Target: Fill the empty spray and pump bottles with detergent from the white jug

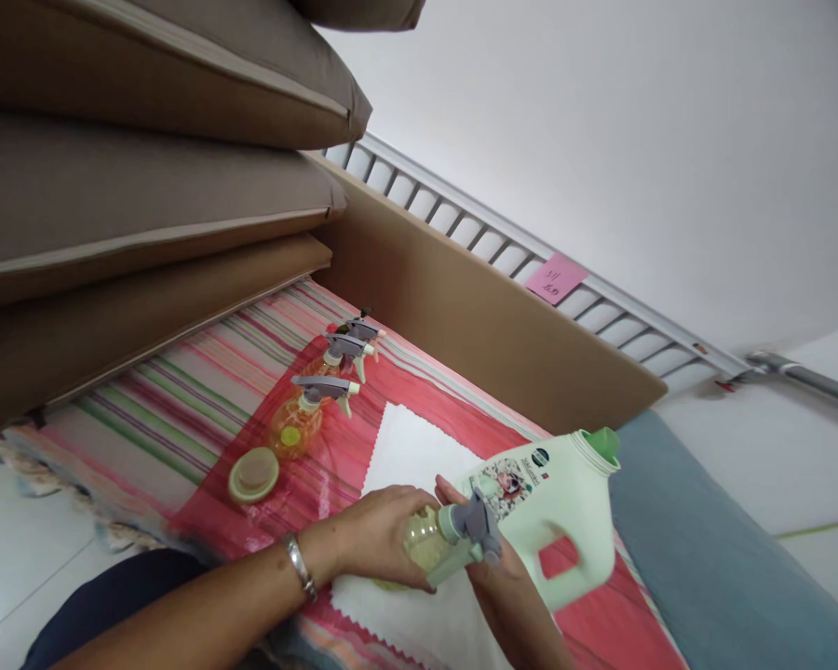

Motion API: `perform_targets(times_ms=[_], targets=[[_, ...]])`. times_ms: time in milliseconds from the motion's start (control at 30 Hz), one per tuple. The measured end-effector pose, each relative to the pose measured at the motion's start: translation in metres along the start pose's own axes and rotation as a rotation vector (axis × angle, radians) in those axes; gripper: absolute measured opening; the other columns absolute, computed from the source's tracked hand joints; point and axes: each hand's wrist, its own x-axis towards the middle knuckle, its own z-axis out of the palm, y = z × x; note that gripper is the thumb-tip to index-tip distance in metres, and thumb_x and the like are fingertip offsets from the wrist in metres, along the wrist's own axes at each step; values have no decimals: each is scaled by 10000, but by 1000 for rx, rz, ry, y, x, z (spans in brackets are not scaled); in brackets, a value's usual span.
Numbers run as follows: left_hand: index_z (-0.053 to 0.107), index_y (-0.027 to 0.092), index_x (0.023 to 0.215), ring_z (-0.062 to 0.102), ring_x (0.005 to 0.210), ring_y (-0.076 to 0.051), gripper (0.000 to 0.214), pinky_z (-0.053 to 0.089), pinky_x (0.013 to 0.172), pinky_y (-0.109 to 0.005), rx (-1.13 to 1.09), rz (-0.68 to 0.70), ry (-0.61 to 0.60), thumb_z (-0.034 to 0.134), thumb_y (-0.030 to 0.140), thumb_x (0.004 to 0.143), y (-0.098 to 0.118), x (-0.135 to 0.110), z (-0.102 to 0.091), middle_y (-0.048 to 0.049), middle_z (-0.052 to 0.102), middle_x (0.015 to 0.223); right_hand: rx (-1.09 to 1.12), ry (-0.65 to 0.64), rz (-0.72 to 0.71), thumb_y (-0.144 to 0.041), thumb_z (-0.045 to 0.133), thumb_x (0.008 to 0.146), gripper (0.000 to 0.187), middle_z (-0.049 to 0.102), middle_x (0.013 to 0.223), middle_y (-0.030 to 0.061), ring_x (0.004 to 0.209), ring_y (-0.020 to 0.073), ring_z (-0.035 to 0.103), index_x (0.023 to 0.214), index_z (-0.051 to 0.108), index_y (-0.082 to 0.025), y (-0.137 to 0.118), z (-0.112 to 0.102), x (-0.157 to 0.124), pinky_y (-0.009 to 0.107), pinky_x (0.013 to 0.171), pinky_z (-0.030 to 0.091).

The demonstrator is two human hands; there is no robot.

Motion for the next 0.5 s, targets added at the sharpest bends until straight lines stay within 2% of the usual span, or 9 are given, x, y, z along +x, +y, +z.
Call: perform_targets(times_ms=[167, 267, 400, 500], targets=[[519, 251, 1105, 566, 958, -240, 649, 446, 837, -335, 21, -21, -17, 748, 444, 528, -3, -2, 1, -35, 605, 1081, 180, 27, 41, -428, 772, 582, 496, 523, 1290, 107, 1163, 342, 460, 1016, 631, -234, -2, 2, -3, 511, 984, 342], [516, 257, 1108, 566, 960, -236, 643, 447, 839, -333, 5, -32, -18, 750, 435, 536, -2, -4, -1, -31, 603, 1083, 253, -5, 35, -422, 754, 614, 534, 499, 1316, 101, 1206, 326, 420, 1095, 602, -247, -1, 3, -3, 500, 1007, 318], [507, 244, 1148, 556, 1002, -242, 683, 443, 868, -341, 0, -22, 2, 746, 445, 542, -3, -6, -3, -49, 594, 1116, 234, 40, 31, -350, 764, 612, 506, 601, 1197, 83, 1150, 294, 483, 1081, 605, -246, 2, 8, -2, 466, 1006, 328], [512, 231, 1152, 564, 992, -245, 703, 445, 876, -349, 14, -36, 24, 748, 453, 528, -5, -7, -3, -52, 602, 1097, 260, 15, 8, -406, 739, 628, 540, 593, 1208, 63, 1159, 278, 476, 1123, 572, -271, 2, 12, -1, 449, 1008, 326]])
